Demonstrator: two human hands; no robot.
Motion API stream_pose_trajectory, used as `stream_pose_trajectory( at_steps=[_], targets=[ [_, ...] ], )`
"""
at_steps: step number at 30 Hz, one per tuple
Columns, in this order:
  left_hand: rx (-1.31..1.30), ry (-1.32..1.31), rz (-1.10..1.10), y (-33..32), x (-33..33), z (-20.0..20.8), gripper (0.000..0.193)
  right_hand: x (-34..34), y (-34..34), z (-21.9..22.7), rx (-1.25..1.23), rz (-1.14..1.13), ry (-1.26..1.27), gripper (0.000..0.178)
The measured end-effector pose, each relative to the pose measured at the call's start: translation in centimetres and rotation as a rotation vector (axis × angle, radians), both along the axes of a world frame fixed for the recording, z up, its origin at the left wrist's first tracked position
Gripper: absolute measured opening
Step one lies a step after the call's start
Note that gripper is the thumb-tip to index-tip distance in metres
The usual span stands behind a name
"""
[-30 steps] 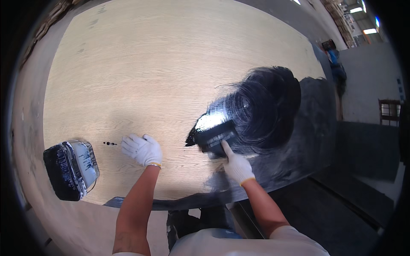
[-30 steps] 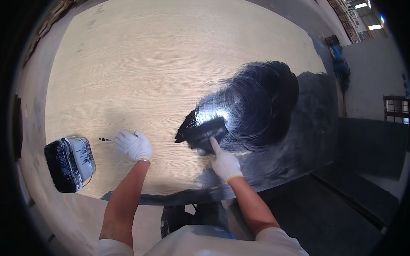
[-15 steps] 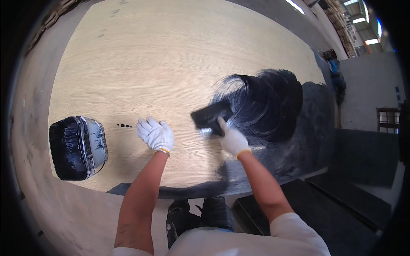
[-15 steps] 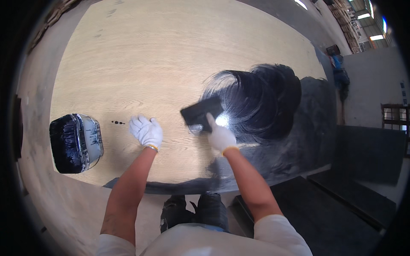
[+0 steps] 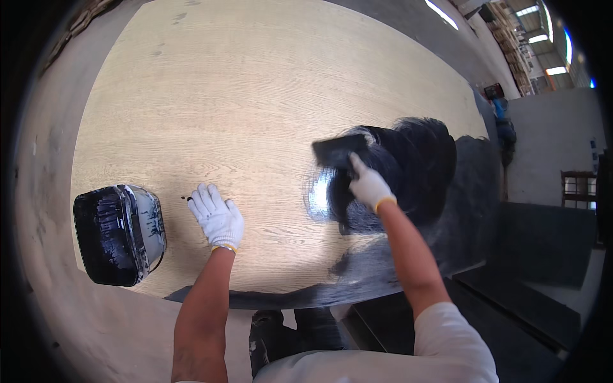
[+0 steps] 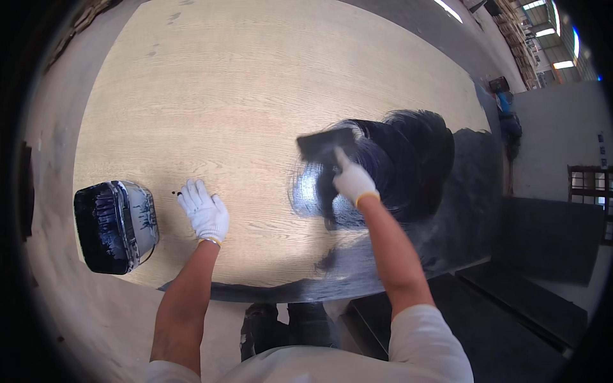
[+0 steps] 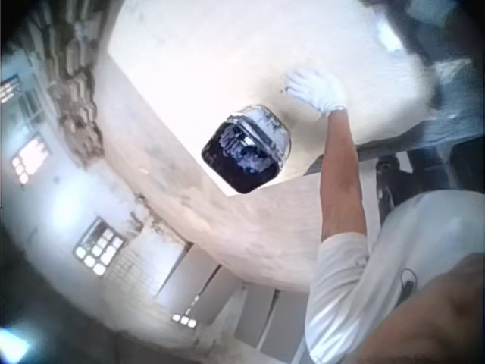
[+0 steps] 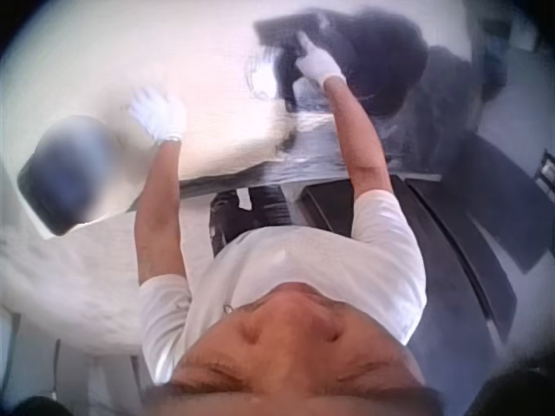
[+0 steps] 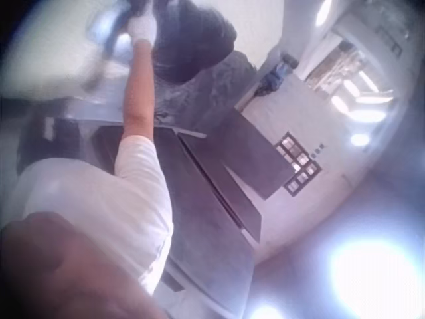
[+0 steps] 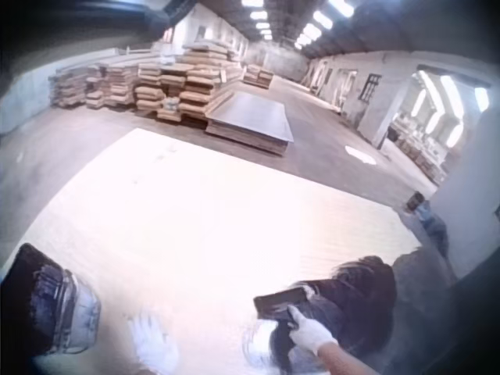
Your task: The person applies black paint to a large wooden board using a foam brush. They repeatedly dip the brush into a paint container and spread the paint across the surface in broad strokes, gradually covering more of the board.
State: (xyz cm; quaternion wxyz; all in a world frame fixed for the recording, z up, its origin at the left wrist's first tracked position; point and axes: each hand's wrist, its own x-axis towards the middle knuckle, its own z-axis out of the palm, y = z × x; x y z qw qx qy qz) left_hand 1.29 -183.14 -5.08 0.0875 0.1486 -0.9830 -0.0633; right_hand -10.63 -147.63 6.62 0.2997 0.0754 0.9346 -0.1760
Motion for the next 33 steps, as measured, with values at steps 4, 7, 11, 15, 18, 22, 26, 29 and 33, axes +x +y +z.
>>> stream_pose_trajectory(
  at_steps=[4,7,11,15,18,22,26,29,33],
  targets=[
    [0.004,-0.026,0.012,0.1,0.0,0.7,0.059,-5.2,6.2,2.5,0.013,-0.24,-0.147,0.082],
    [-0.02,-0.042,0.036,-0.3,0.4,0.7,0.062,3.3,4.8,-0.2,-0.02,0.036,-0.118,0.082],
    [0.001,-0.041,0.019,0.5,-0.7,1.2,0.061,-2.1,2.0,0.7,0.018,0.149,-0.006,0.079],
    [0.013,-0.067,0.003,0.4,-0.4,1.9,0.061,-3.7,6.2,2.1,0.035,-0.086,-0.088,0.08],
    [-0.026,-0.031,0.045,0.2,-0.4,1.3,0.061,5.9,5.9,-0.4,-0.009,0.211,-0.115,0.08],
    [-0.028,-0.023,-0.003,1.2,-0.7,1.8,0.062,-2.8,2.3,-1.1,-0.03,0.142,0.02,0.079],
    [-0.097,0.032,-0.048,0.7,-0.5,0.6,0.063,-13.4,9.2,1.8,-0.073,-0.286,-0.113,0.077],
    [-0.102,-0.002,-0.029,0.4,0.1,0.6,0.064,-7.2,13.3,2.5,0.011,-0.383,-0.083,0.077],
    [-0.117,-0.002,-0.019,0.4,0.3,0.5,0.064,3.8,9.9,0.5,0.016,0.081,-0.208,0.087]
  ],
)
